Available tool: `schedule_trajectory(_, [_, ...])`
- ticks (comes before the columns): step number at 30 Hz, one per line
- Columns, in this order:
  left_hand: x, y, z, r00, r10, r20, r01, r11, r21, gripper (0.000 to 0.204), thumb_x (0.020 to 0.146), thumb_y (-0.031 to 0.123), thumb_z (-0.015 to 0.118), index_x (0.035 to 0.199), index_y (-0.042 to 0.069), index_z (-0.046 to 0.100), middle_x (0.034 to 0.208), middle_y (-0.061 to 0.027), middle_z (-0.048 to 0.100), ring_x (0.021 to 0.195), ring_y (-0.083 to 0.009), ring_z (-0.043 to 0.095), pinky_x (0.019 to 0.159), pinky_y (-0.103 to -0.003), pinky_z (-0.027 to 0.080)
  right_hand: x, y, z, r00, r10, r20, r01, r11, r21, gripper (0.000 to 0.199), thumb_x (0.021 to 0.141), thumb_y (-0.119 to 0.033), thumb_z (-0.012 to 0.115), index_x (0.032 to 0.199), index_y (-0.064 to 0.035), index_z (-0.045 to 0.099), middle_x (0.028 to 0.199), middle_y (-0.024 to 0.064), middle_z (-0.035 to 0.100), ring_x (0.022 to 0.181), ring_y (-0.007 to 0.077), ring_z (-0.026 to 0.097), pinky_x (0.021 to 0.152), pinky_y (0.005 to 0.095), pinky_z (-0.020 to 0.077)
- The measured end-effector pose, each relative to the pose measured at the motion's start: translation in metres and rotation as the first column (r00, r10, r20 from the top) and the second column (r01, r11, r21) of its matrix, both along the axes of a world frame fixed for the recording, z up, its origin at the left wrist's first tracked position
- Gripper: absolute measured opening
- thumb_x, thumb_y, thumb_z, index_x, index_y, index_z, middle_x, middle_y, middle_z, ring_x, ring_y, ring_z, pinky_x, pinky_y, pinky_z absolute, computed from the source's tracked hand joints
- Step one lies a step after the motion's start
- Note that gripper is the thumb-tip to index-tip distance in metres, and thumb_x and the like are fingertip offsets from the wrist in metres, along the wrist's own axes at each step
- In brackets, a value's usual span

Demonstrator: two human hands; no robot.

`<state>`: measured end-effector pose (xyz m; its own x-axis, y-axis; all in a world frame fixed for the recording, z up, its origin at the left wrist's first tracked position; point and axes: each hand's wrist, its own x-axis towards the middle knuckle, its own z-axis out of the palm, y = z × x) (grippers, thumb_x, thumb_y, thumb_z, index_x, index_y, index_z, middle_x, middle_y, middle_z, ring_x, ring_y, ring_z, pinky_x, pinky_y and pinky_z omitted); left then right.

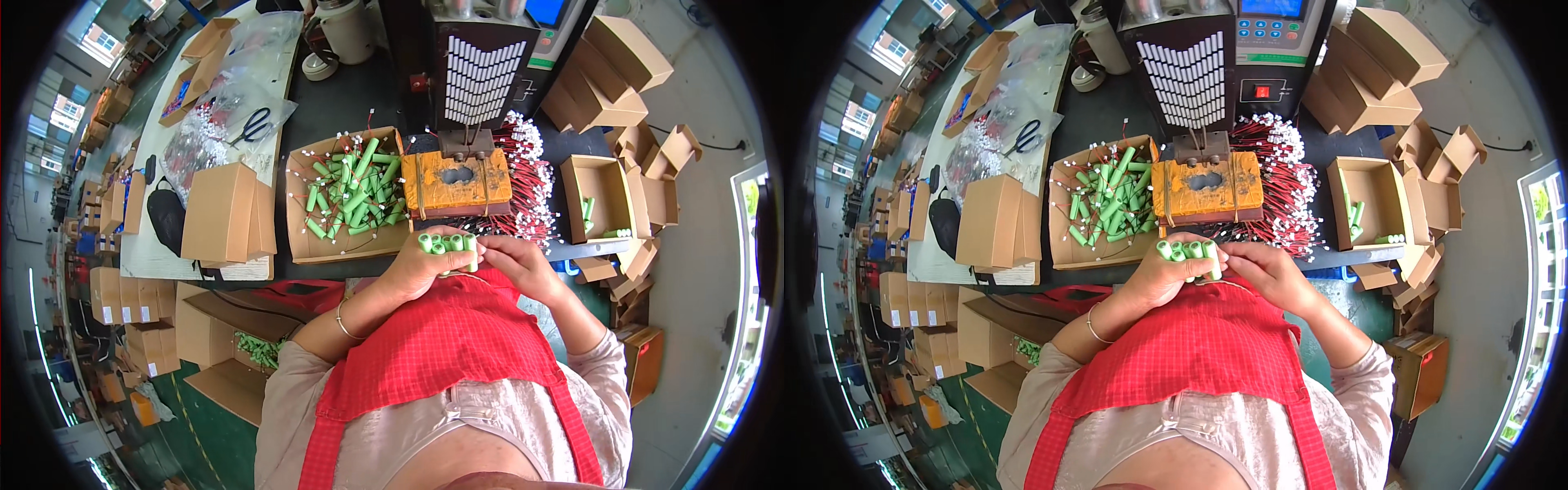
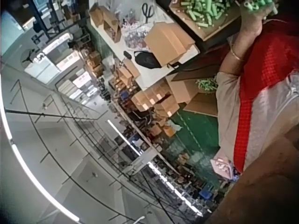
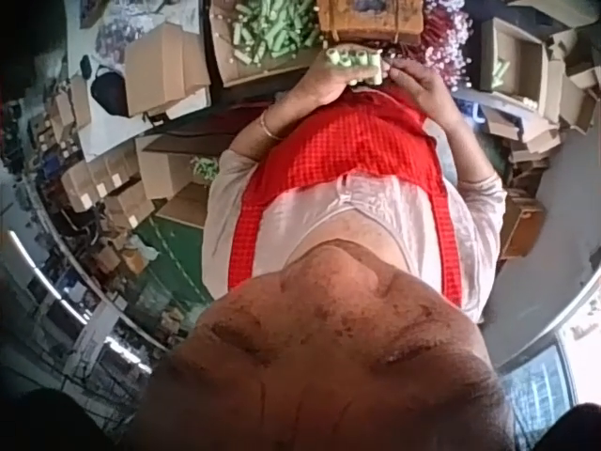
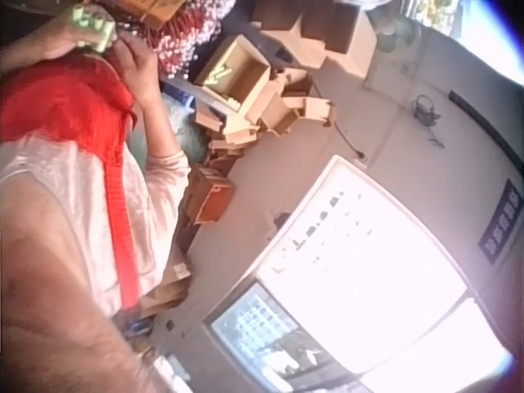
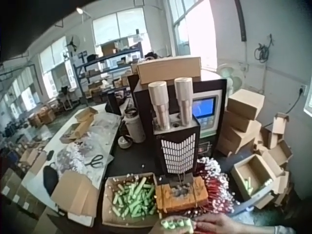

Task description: The person assembles battery packs by taking battery cells, spot welding connector wires to them with a spot welder, and placing the assembled packs into a box.

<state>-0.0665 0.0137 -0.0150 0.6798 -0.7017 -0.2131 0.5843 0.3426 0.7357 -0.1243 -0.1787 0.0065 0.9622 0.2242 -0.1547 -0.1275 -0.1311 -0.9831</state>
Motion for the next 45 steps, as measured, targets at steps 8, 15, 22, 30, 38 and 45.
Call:
schedule_trajectory(8, [0.049, 0.009, 0.037, 0.830, 0.067, 0.554, -0.279, 0.909, 0.309, 0.026, 0.076, 0.009, 0.068, 0.099, 0.000, 0.061, 0.086, -0.0052, 0.065, 0.077, -0.0101, 0.060, 0.070, -0.023, 0.049, 0.046, 0.006, 0.014, 0.940, -0.305, 0.151, 0.313, 0.949, -0.031, 0.016, 0.084, -0.016, 0.062, 0.082, 0.0005, 0.063, 0.066, -0.0034, 0.056, 0.060, 0.0028, 0.049, 0.053, 0.0191, 0.0412])
schedule_trajectory(15, [0.072, -0.012, 0.017, 0.323, 0.042, 0.946, -0.606, 0.776, 0.173, 0.020, 0.068, 0.002, 0.071, 0.085, -0.001, 0.061, 0.082, -0.0112, 0.063, 0.071, -0.0212, 0.062, 0.062, -0.028, 0.049, 0.074, 0.004, 0.012, 0.955, -0.289, 0.072, 0.290, 0.957, -0.007, 0.019, 0.086, -0.020, 0.059, 0.084, -0.0006, 0.061, 0.063, -0.0040, 0.053, 0.055, 0.0018, 0.045, 0.047, 0.0188, 0.0371])
schedule_trajectory(22, [0.077, -0.018, 0.017, 0.293, 0.014, 0.956, -0.621, 0.763, 0.179, 0.022, 0.067, 0.001, 0.070, 0.088, -0.001, 0.061, 0.083, -0.0120, 0.063, 0.072, -0.0238, 0.063, 0.063, -0.029, 0.049, 0.080, -0.001, 0.011, 0.963, -0.266, 0.034, 0.267, 0.963, -0.042, 0.022, 0.086, -0.023, 0.058, 0.084, -0.0008, 0.061, 0.064, -0.0016, 0.055, 0.056, 0.0037, 0.048, 0.050, 0.0208, 0.0400])
schedule_trajectory(30, [0.081, -0.020, 0.014, 0.271, 0.027, 0.962, -0.640, 0.752, 0.159, 0.021, 0.069, 0.003, 0.070, 0.087, 0.001, 0.062, 0.080, -0.0110, 0.063, 0.069, -0.0229, 0.062, 0.061, -0.030, 0.049, 0.088, 0.003, 0.016, 0.967, -0.254, -0.004, 0.253, 0.965, -0.076, 0.021, 0.086, -0.022, 0.058, 0.084, -0.0016, 0.060, 0.064, -0.0025, 0.054, 0.056, 0.0032, 0.047, 0.048, 0.0201, 0.0381])
schedule_trajectory(38, [0.042, 0.002, 0.023, 0.900, 0.402, 0.171, -0.419, 0.905, 0.078, 0.020, 0.080, 0.012, 0.066, 0.096, 0.002, 0.059, 0.084, -0.0072, 0.064, 0.072, -0.0164, 0.062, 0.064, -0.025, 0.050, 0.072, 0.008, 0.020, 0.862, -0.191, 0.470, 0.332, 0.913, -0.238, 0.013, 0.082, -0.013, 0.060, 0.087, -0.0008, 0.062, 0.066, 0.0082, 0.059, 0.058, 0.0156, 0.058, 0.053, 0.0293, 0.0452])
schedule_trajectory(45, [0.040, 0.009, 0.027, 0.931, 0.141, -0.336, -0.154, 0.988, -0.012, 0.024, 0.081, 0.014, 0.065, 0.103, 0.007, 0.058, 0.095, -0.0055, 0.063, 0.083, -0.0132, 0.060, 0.077, -0.029, 0.048, 0.057, 0.014, 0.036, 0.670, 0.289, 0.683, 0.093, 0.881, -0.464, 0.023, 0.072, -0.010, 0.068, 0.093, -0.0064, 0.060, 0.074, 0.0082, 0.060, 0.066, 0.0266, 0.060, 0.060, 0.0354, 0.0479])
